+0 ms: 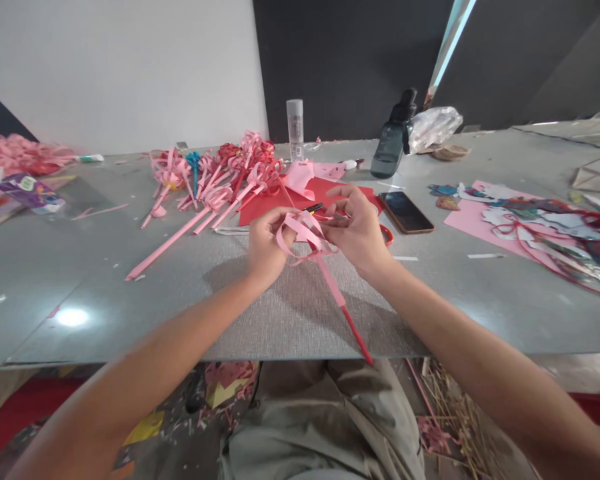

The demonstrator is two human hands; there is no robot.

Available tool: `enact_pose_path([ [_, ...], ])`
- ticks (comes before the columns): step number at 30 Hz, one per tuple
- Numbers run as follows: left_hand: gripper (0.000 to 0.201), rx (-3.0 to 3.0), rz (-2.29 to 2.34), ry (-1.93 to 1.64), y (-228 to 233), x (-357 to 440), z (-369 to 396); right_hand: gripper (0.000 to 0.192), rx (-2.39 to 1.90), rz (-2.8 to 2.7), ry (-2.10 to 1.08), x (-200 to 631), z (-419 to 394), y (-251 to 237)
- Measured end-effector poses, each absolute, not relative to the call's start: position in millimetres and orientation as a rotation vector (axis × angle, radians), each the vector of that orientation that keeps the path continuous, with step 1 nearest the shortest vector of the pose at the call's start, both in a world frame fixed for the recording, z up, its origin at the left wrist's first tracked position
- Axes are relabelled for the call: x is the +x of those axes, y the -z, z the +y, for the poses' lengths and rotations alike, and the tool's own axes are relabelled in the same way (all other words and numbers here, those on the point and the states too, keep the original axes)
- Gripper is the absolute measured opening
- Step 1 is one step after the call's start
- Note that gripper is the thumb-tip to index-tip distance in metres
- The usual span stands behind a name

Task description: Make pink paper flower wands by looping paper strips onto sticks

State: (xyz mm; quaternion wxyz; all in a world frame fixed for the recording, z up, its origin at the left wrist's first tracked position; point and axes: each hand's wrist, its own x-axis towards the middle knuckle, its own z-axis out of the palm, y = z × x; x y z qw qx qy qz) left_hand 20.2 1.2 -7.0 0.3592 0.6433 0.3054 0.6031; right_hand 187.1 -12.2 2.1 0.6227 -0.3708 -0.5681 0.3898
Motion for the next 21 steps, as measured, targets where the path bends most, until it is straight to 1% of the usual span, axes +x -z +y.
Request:
enact_pose_path([
  [9, 0.026, 1.601, 0.790, -1.559, 3.5, 21.8, -3.2, 0.051, -0.887, -1.269, -0.867, 182.8, -16.3, -3.7],
  [16, 0.017, 1.614, 0.753, -1.541, 3.9, 21.6, -2.2, 0.051, -0.906, -1.208, -0.921, 181.2, -17.8, -4.3],
  [21, 0.016, 1.620, 0.753, -1.546, 6.6, 22.1, 0.3, 0.050, -0.887, -1.184, -0.948, 179.6, -21.3, -5.1],
])
